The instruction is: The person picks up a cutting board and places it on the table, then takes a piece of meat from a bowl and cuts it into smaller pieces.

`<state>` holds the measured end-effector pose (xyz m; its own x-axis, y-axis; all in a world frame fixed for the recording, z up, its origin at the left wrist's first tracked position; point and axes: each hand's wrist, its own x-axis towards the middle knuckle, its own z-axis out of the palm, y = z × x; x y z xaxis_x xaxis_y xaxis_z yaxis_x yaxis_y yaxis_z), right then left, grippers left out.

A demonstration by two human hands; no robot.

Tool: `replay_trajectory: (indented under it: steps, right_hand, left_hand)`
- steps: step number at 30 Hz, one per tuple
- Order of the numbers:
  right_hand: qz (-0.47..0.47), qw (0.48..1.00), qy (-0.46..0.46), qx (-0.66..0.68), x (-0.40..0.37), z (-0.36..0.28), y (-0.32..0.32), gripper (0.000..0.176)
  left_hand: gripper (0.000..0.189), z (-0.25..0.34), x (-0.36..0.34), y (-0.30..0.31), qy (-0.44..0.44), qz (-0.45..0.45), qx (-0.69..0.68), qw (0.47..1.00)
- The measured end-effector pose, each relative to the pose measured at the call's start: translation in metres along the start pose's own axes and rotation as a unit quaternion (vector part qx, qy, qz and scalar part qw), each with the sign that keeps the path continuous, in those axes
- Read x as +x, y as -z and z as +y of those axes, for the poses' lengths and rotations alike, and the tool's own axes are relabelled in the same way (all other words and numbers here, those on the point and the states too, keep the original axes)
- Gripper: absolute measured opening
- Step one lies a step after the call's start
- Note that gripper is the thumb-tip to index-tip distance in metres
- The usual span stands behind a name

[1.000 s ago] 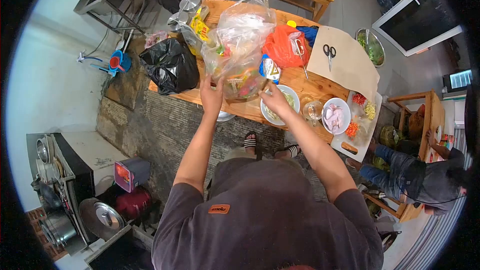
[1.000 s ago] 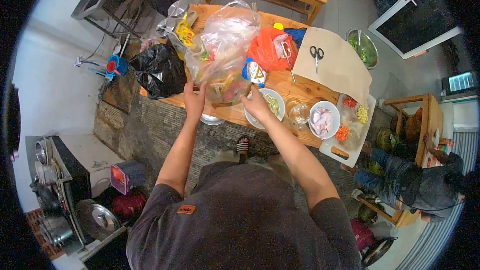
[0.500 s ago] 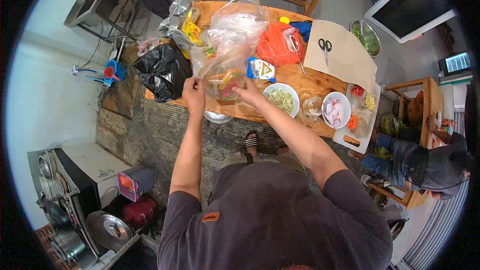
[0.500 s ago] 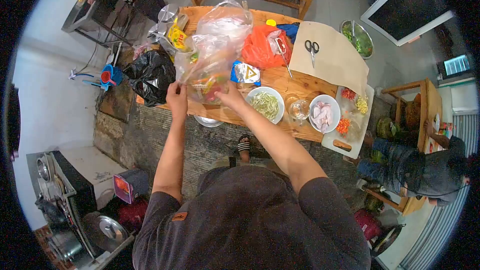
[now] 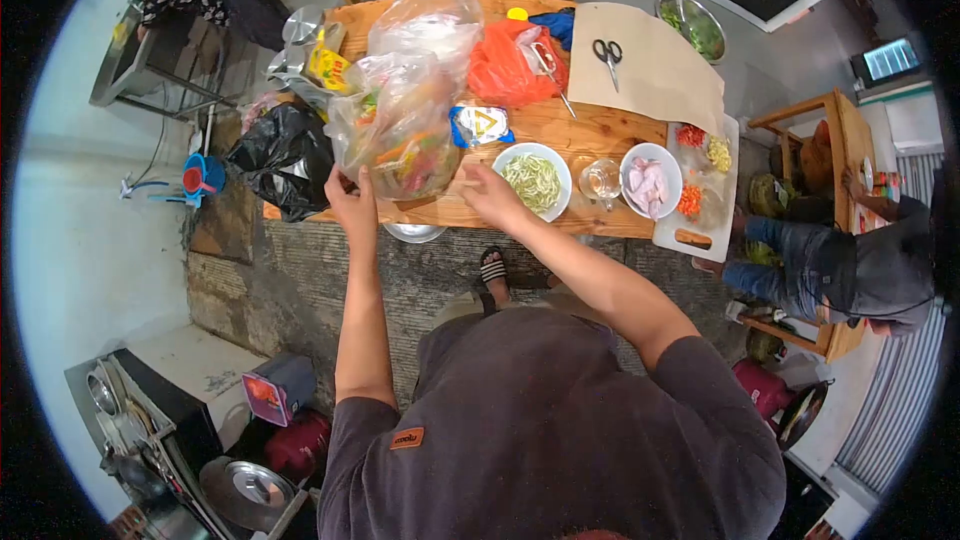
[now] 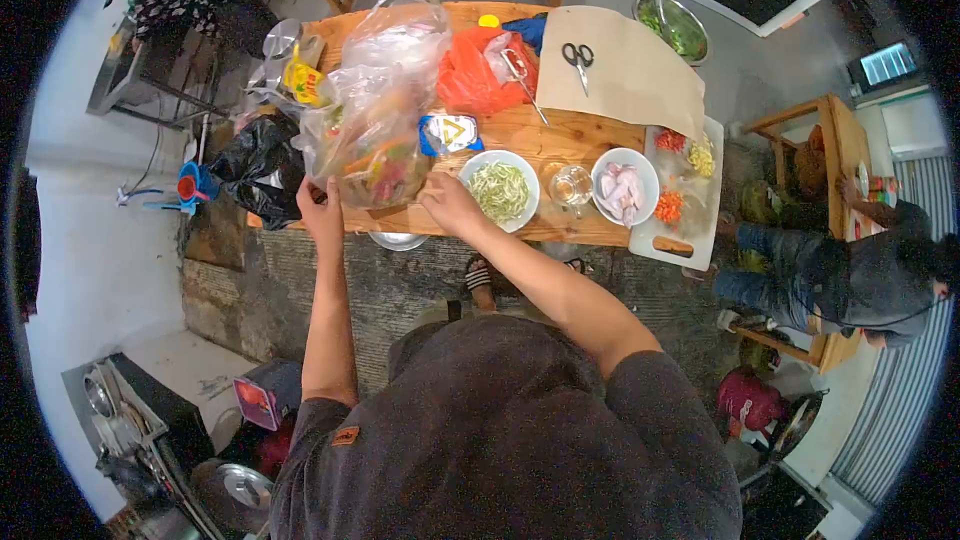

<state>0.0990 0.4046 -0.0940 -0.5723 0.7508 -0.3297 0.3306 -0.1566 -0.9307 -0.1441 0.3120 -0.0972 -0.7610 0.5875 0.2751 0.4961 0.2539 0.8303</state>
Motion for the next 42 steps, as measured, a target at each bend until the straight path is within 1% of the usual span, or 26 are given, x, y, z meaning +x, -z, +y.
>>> replay_trajectory:
  steps: [1,2,3,4,5,6,7,8,9,10,11,12,13,14,16,17,19,24,26,28,30,37,40,42]
  right_hand:
    - [0.009,0.999,0.015,-0.037,-0.014,0.007,0.008,0.060]
    - [0.004,0.997,-0.046,0.061,-0.034,0.012,0.016,0.054]
    - [-0.003,0.982,-0.103,0.159,-0.054,0.015,0.026,0.048]
    - [0.017,0.977,-0.132,0.163,-0.074,0.017,0.036,0.047]
    - [0.037,0.972,-0.161,0.168,-0.090,0.020,0.045,0.046]
    - [0.038,0.972,-0.160,0.169,-0.101,0.031,0.053,0.046]
    - [0.085,0.965,-0.190,0.156,-0.110,0.043,0.058,0.041]
    - [0.133,0.956,-0.219,0.143,-0.113,0.053,0.060,0.037]
    - [0.138,0.954,-0.221,0.146,-0.111,0.057,0.060,0.037]
    - [0.173,0.944,-0.232,0.157,-0.107,0.061,0.062,0.038]
    - [0.209,0.932,-0.242,0.168,-0.103,0.063,0.064,0.040]
    - [0.217,0.930,-0.243,0.170,-0.100,0.064,0.066,0.040]
    - [0.207,0.928,-0.207,0.231,-0.096,0.064,0.067,0.041]
    - [0.195,0.921,-0.169,0.291,-0.091,0.066,0.069,0.042]
    - [0.207,0.917,-0.175,0.291,-0.081,0.083,0.067,0.041]
    - [0.211,0.914,-0.166,0.305,-0.078,0.083,0.066,0.040]
    - [0.217,0.911,-0.153,0.317,-0.074,0.084,0.064,0.038]
    - [0.212,0.908,-0.163,0.322,-0.056,0.072,0.055,0.036]
    - [0.221,0.900,-0.164,0.338,-0.048,0.069,0.050,0.036]
    - [0.221,0.896,-0.163,0.348,-0.039,0.068,0.048,0.035]
    - [0.211,0.899,-0.159,0.349,-0.032,0.068,0.046,0.035]
    - [0.211,0.893,-0.157,0.367,-0.014,0.062,0.041,0.034]
    - [0.200,0.895,-0.135,0.375,-0.010,0.058,0.040,0.036]
    - [0.189,0.895,-0.134,0.381,-0.010,0.058,0.042,0.038]
  left_hand:
    - [0.061,-0.004,-0.004,-0.002,0.027,-0.008,-0.017,0.999]
    - [0.061,-0.002,-0.010,-0.002,0.027,-0.013,-0.019,0.999]
    - [0.060,0.002,-0.018,-0.004,0.015,0.020,0.003,1.000]
    - [0.059,0.005,-0.026,-0.006,0.003,0.055,0.024,0.998]
    - [0.059,0.008,-0.036,-0.006,0.003,0.054,0.024,0.998]
    - [0.056,0.009,-0.048,-0.007,-0.020,0.065,0.067,0.995]
    - [0.052,0.011,-0.061,-0.009,-0.043,0.075,0.110,0.990]
    - [0.052,0.013,-0.072,-0.014,-0.045,0.072,0.109,0.990]
    - [0.048,0.016,-0.085,-0.020,-0.003,0.011,0.021,1.000]
    - [0.045,0.018,-0.097,-0.027,0.040,-0.053,-0.068,0.995]
    - [0.045,0.022,-0.106,-0.035,0.038,-0.060,-0.071,0.995]
    - [0.042,0.026,-0.114,-0.043,0.069,-0.141,-0.107,0.982]
    - [0.039,0.030,-0.119,-0.051,0.098,-0.220,-0.142,0.960]
    - [0.039,0.030,-0.123,-0.059,0.096,-0.226,-0.145,0.958]
    - [0.037,0.031,-0.128,-0.075,0.198,-0.339,-0.192,0.900]
    - [0.038,0.034,-0.130,-0.081,0.234,-0.350,-0.207,0.883]
    - [0.037,0.036,-0.131,-0.087,0.241,-0.360,-0.210,0.876]
    - [0.036,0.036,-0.126,-0.095,0.246,-0.376,-0.241,0.860]
    - [0.037,0.039,-0.122,-0.093,0.246,-0.351,-0.250,0.868]
    - [0.037,0.043,-0.116,-0.090,0.261,-0.362,-0.237,0.863]
    - [0.037,0.049,-0.112,-0.089,0.280,-0.341,-0.243,0.864]
    - [0.040,0.053,-0.100,-0.089,0.279,-0.325,-0.252,0.868]
    - [0.041,0.050,-0.098,-0.092,0.277,-0.309,-0.282,0.865]
    - [0.040,0.048,-0.098,-0.095,0.267,-0.279,-0.291,0.875]
